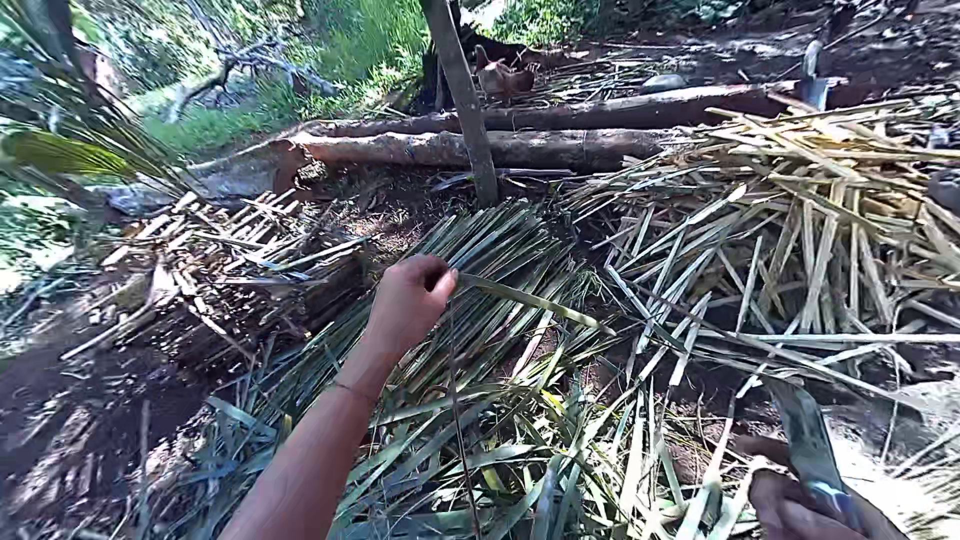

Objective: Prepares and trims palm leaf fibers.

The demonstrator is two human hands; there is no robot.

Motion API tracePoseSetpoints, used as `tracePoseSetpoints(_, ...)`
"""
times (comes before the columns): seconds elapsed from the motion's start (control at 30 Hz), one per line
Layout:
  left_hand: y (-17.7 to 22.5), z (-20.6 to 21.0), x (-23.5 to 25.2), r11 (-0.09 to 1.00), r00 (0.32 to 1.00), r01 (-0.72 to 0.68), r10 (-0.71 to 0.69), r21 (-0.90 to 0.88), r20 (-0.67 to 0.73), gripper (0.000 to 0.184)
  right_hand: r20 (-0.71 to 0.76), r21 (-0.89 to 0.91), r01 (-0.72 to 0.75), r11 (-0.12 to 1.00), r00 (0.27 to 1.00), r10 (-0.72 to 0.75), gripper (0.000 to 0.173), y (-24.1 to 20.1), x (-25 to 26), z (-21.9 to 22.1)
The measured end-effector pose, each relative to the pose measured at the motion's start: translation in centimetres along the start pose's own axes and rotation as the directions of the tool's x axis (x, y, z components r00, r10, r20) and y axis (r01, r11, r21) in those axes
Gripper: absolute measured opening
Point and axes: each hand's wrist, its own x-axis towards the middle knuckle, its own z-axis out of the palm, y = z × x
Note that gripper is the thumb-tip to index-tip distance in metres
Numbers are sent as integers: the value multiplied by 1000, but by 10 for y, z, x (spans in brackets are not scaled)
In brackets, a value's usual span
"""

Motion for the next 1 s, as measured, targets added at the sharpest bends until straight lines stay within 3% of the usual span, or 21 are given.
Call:
tracePoseSetpoints(0.07, 39, -41, -4, 999, 998, -36, 35, 15, 47, 20, -10, -397, 160, 904, 984, -178, 46, -17, 15, 14)
tracePoseSetpoints(0.13, 75, -78, -9, 996, 993, -87, 86, 10, 81, 18, 39, -695, 320, 644, 911, -410, 50, -31, 41, 29)
tracePoseSetpoints(0.2, 108, -109, -21, 986, 980, -167, 164, 19, 111, 16, 152, -824, 395, 406, 844, -514, 53, -47, 65, 46)
tracePoseSetpoints(0.27, 133, -134, -36, 962, 959, -267, 259, 62, 117, 17, 272, -837, 443, 322, 846, -458, 48, -64, 79, 66)
tracePoseSetpoints(0.37, 158, -166, -60, 881, 937, -344, 347, 325, 52, 19, 400, -776, 481, 407, 875, -272, 38, -75, 79, 91)
tracePoseSetpoints(0.47, 177, -186, -95, 799, 930, -245, 354, 549, -100, 34, 409, -650, 482, 587, 873, -264, 34, -80, 71, 108)
tracePoseSetpoints(0.53, 182, -180, -126, 830, 890, -204, 378, 518, -255, 45, 356, -453, 390, 802, 904, -239, 29, -89, 65, 119)
tracePoseSetpoints(0.6, 180, -149, -166, 930, 899, -189, 293, 314, -326, 44, 325, -193, 250, 949, 929, -179, 25, -100, 58, 128)
tracePoseSetpoints(0.63, 176, -126, -187, 977, 937, -142, 185, 161, -296, 44, 334, -82, 202, 976, 928, -164, 25, -105, 57, 131)
tracePoseSetpoints(0.7, 162, -79, -229, 985, 996, 81, -87, -152, -32, 45, 388, 94, 147, 985, 905, -172, 32, -112, 52, 137)
tracePoseSetpoints(0.8, 150, -26, -278, 784, 881, 440, -280, -438, 382, 49, 440, 251, 124, 960, 869, -227, 44, -121, 44, 145)
tracePoseSetpoints(0.87, 153, -8, -301, 634, 824, 554, -323, -540, 466, 46, 458, 307, 136, 942, 847, -271, 44, -123, 44, 147)
tracePoseSetpoints(1.0, 170, -15, -321, 437, 804, 594, -340, -676, 488, 31, 438, 267, 213, 940, 842, -315, 41, -125, 45, 150)
